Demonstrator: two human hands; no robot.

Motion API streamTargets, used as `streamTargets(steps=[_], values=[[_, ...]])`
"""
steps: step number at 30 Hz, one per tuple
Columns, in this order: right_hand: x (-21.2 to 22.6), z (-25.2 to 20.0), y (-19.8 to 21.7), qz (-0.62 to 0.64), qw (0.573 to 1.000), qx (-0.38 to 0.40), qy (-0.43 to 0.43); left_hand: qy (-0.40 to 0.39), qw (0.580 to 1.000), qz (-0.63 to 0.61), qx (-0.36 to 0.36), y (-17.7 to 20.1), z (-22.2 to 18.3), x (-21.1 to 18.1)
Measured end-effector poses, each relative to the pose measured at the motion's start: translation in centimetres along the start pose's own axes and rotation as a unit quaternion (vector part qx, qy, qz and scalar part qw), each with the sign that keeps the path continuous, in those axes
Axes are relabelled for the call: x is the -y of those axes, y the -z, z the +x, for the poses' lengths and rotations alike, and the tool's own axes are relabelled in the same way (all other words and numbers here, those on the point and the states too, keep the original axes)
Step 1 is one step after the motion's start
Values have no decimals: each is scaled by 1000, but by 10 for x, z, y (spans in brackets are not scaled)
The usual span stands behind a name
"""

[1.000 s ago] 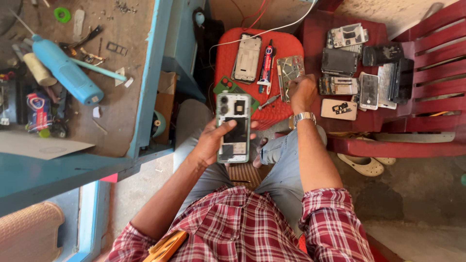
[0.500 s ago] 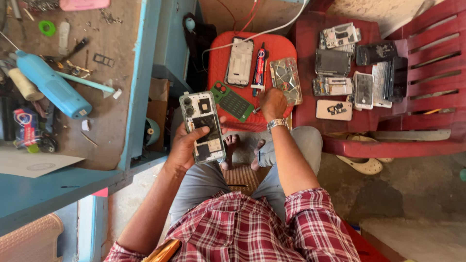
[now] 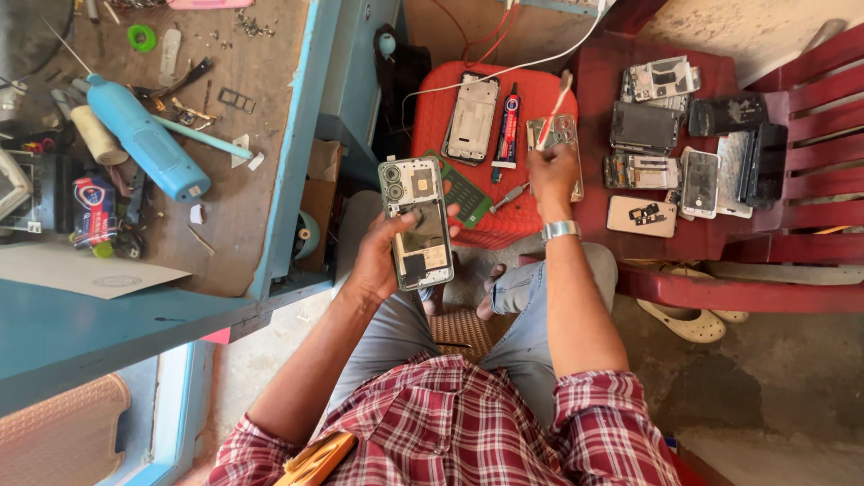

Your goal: The person uses a hot glue gun to apply adhesive to a green phone case, then picks up a disassembled smartphone and applies glue to its internal frame. The person then places the phone into the case and presses the edges to secure it.

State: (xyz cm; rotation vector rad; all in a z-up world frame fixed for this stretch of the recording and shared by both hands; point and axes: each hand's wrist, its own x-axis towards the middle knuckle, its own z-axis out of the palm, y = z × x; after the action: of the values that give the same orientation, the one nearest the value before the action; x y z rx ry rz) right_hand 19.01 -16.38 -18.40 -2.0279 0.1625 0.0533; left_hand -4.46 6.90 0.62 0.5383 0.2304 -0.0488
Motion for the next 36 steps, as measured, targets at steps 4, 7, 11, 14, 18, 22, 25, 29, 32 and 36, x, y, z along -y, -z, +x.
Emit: streamTargets(steps=[4, 7, 11, 14, 18, 22, 25, 29, 32, 36], values=[[46, -23, 35, 240, 969, 42, -47, -14, 1000, -23, 3, 3, 2, 5], [78, -76, 69, 367, 919, 137, -40, -3, 998, -53, 15, 10, 5, 9], [110, -160, 94, 397, 889, 221, -63, 4, 999, -37, 23, 15, 13, 16], [128, -201, 96, 373, 904, 202, -53, -20, 999, -26, 34, 12, 25, 23], [153, -219, 85, 221, 964, 138, 56, -49, 997, 3, 54, 0, 41, 31], [182, -231, 72, 53, 968, 69, 234, -59, 997, 29, 49, -15, 47, 34], [198, -239, 68, -52, 929, 22, 366, -72, 996, 39, 42, -24, 46, 36], [210, -247, 69, -43, 930, 38, 364, -69, 996, 34, 41, -26, 40, 28], [217, -249, 69, -35, 936, 39, 349, -75, 995, 39, 50, -30, 41, 25], [224, -245, 69, 5, 922, 59, 382, -65, 995, 44, 62, -38, 41, 19]])
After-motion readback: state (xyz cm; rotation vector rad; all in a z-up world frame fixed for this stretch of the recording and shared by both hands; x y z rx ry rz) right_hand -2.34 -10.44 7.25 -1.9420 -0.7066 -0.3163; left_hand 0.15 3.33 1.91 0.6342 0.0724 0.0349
